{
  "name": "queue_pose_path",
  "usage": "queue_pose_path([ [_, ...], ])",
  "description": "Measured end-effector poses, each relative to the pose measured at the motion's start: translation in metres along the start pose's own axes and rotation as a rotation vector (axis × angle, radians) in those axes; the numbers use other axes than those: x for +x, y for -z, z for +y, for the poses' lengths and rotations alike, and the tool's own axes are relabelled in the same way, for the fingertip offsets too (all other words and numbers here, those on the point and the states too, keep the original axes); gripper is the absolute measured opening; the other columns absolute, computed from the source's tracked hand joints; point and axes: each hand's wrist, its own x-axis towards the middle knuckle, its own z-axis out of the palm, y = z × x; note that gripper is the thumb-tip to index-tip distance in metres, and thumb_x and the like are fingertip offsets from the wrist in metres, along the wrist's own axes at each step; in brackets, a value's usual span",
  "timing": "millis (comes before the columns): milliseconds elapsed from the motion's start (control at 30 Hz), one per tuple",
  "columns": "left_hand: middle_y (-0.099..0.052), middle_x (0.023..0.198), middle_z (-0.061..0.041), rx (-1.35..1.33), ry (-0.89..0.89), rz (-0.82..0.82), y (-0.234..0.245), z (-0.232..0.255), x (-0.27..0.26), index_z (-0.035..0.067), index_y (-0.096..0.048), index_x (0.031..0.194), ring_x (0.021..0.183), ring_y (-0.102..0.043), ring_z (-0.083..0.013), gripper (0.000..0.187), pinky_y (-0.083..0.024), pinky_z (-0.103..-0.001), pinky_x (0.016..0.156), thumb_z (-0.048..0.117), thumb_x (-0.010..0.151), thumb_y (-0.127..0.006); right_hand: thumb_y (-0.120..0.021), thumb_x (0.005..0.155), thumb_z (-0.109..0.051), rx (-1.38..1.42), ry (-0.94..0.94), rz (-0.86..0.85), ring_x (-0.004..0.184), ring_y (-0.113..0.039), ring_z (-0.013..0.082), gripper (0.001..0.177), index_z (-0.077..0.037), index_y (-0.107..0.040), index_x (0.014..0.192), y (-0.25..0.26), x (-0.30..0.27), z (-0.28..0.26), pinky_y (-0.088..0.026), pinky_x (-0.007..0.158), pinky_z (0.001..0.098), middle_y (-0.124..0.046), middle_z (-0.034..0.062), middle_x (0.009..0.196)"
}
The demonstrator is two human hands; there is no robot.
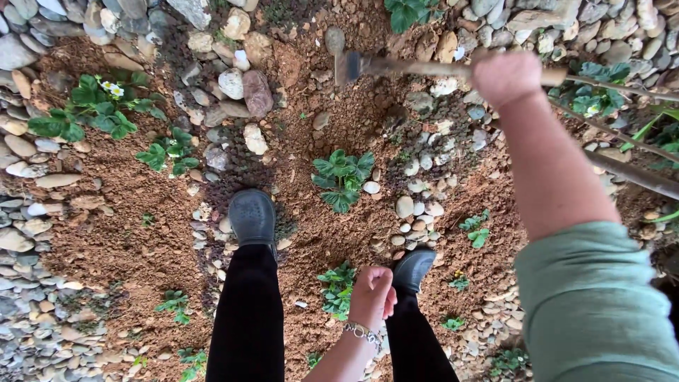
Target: Using a hand hoe to loosen soil and arrange rocks in a garden bed around plants
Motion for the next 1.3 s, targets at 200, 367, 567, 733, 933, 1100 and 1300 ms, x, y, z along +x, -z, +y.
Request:
queue_pose_path([
  [200,-0.064,0.06,-0.008,-0.203,-0.087,-0.015,-0.001,-0.015,0.016,0.005,-0.059,0.107,0.039,-0.049,-0.013,0.032,-0.035,-0.024,0.034,0.035,0.098,-0.067,-0.025,0.125,-0.07,0.058,-0.263,0.349,0.039,-0.035,0.0048,0.066,-0.026,-0.056,0.087,-0.084,0.007,0.047,-0.03,0.033,0.0186,-0.034,-0.0112,0.054],
  [367,-0.065,0.063,-0.007,-0.171,-0.007,-0.006,-0.009,-0.002,0.005,0.006,-0.061,0.112,0.042,-0.05,-0.013,0.023,-0.037,-0.024,0.036,0.026,0.102,-0.063,-0.033,0.119,-0.069,0.464,-0.289,0.141,0.039,-0.048,0.0094,0.066,-0.015,-0.063,0.097,-0.042,-0.034,0.001,-0.038,0.032,0.0226,-0.046,-0.0021,0.056],
  [567,-0.062,0.063,-0.005,-0.259,-0.027,0.167,-0.006,0.023,-0.02,0.01,-0.066,0.1,0.045,-0.048,-0.0112,0.009,-0.033,-0.023,0.04,0.017,0.104,-0.061,-0.058,0.107,-0.048,1.355,-0.289,0.133,0.057,-0.059,0.0131,0.043,-0.006,-0.063,0.1,-0.032,-0.074,-0.092,-0.058,0.042,0.026,-0.061,0.006,0.081],
  [733,-0.059,0.063,-0.005,-0.39,-0.059,0.231,-0.006,0.015,-0.017,0.01,-0.064,0.097,0.046,-0.047,-0.0122,0.006,-0.032,-0.023,0.04,0.016,0.099,-0.063,-0.06,0.104,-0.046,1.51,-0.277,0.006,0.051,-0.054,0.0119,0.041,-0.005,-0.062,0.1,-0.056,-0.094,-0.122,-0.051,0.037,0.0259,-0.057,0.0039,0.07],
  [933,-0.06,0.063,-0.006,-0.373,-0.076,0.209,-0.01,0.007,-0.012,0.009,-0.063,0.1,0.043,-0.047,-0.0119,0.014,-0.03,-0.023,0.038,0.023,0.102,-0.062,-0.057,0.105,-0.05,1.402,-0.181,0.055,0.05,-0.055,0.0117,0.043,-0.009,-0.063,0.098,-0.046,-0.091,-0.118,-0.051,0.037,0.0241,-0.057,0.0024,0.067],
  [1100,-0.063,0.067,-0.004,-0.329,-0.065,0.289,-0.009,0.029,-0.027,0.01,-0.065,0.1,0.049,-0.051,-0.0122,0.009,-0.036,-0.024,0.042,0.017,0.102,-0.06,-0.056,0.109,-0.029,1.62,-0.272,0.139,0.048,-0.054,0.0123,0.029,-0.001,-0.06,0.109,-0.008,-0.087,-0.141,-0.056,0.036,0.0258,-0.059,0.0059,0.071],
  [1300,-0.062,0.065,-0.005,-0.425,-0.087,0.28,-0.005,0.024,-0.021,0.01,-0.064,0.099,0.046,-0.05,-0.0122,0.006,-0.035,-0.024,0.04,0.014,0.101,-0.06,-0.054,0.108,-0.029,1.599,-0.286,0.176,0.045,-0.059,0.0113,0.032,0.002,-0.061,0.116,-0.011,-0.067,-0.191,-0.055,0.029,0.021,-0.065,0.007,0.075],
])
